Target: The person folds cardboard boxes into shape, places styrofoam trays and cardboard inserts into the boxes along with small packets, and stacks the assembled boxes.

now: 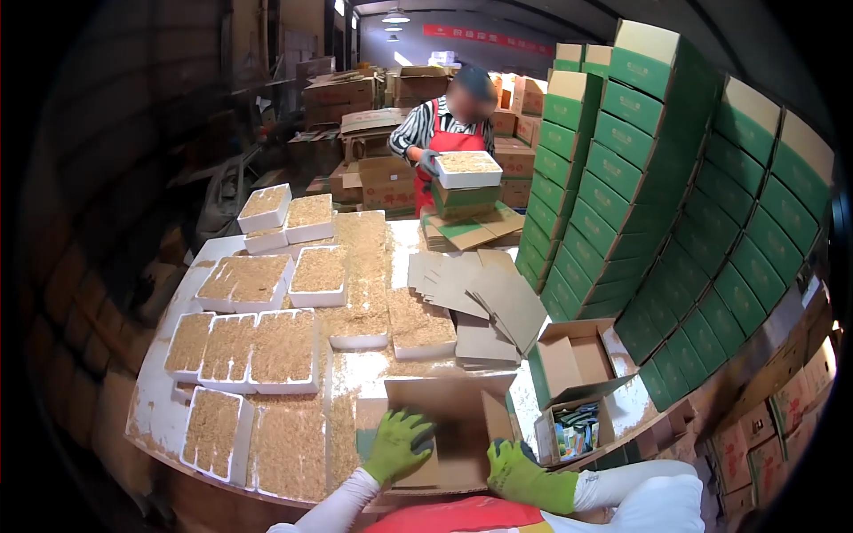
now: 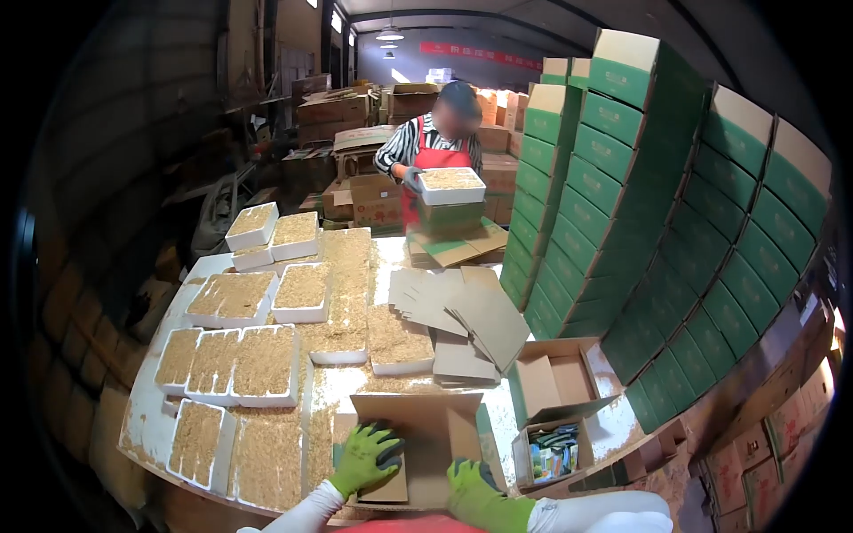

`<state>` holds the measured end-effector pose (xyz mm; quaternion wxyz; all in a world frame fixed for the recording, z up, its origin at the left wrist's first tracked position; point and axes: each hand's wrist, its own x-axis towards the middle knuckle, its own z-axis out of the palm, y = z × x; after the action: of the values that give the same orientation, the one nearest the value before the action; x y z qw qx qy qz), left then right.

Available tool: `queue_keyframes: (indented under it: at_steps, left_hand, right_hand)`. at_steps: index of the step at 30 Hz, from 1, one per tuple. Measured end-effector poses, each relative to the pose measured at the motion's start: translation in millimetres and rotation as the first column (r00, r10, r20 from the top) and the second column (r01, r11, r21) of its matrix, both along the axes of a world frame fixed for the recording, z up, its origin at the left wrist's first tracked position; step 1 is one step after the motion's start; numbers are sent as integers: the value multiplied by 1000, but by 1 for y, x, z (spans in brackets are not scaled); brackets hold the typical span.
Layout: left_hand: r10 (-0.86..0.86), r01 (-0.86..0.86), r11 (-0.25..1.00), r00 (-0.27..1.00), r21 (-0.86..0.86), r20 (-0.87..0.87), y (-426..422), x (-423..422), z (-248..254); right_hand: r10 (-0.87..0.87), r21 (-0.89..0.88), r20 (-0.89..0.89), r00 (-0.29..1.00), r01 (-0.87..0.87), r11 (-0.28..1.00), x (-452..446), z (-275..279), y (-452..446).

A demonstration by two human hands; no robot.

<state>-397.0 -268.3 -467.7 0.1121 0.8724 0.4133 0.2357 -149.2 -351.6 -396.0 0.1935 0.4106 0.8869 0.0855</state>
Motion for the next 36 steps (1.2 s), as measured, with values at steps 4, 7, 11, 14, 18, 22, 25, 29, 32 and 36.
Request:
queue_keyframes:
  at_steps: [4,7,11,14,18,22,25,29,32,36]
  left_hand:
    - [-64,70,996,992,-54,109,10,-4,-7]
    - [37,53,982,886,-180,462,18,-18,-34]
    - [-69,117,972,971,-204,231,16,7,34]
    - [-153,179,974,972,141,-178,6,19,35]
    - [-158,182,958,980,220,-124,-17,38,58]
    - [-88,157,912,977,380,-193,-26,42,61]
    - [80,17,876,980,483,-180,-23,32,51]
    - [335,-338,860,939,381,77,-13,29,31]
    - [683,-550,730,567,-406,461,-7,28,-3]
    - [574,-276,729,744,-626,340,31,-17,-69]
  right_hand:
    - [-36,-480,-630,776,-353,803,25,-29,61]
    - [-399,-762,-457,795,-119,636,30,-26,102]
    - [-429,-785,-466,774,-137,604,26,-38,128]
    - [-102,-480,-639,763,-291,828,-7,-41,145]
    - [-88,-88,-996,-6,35,996,12,11,180]
    - [-298,34,-915,273,786,618,41,-30,184]
    - [-545,-461,-811,213,341,819,46,-64,103]
    - [-478,-224,-729,489,489,843,40,-78,75]
    - [-294,-3,-844,448,544,839,40,-100,87]
    - [-671,-398,-718,185,682,613,41,-81,80]
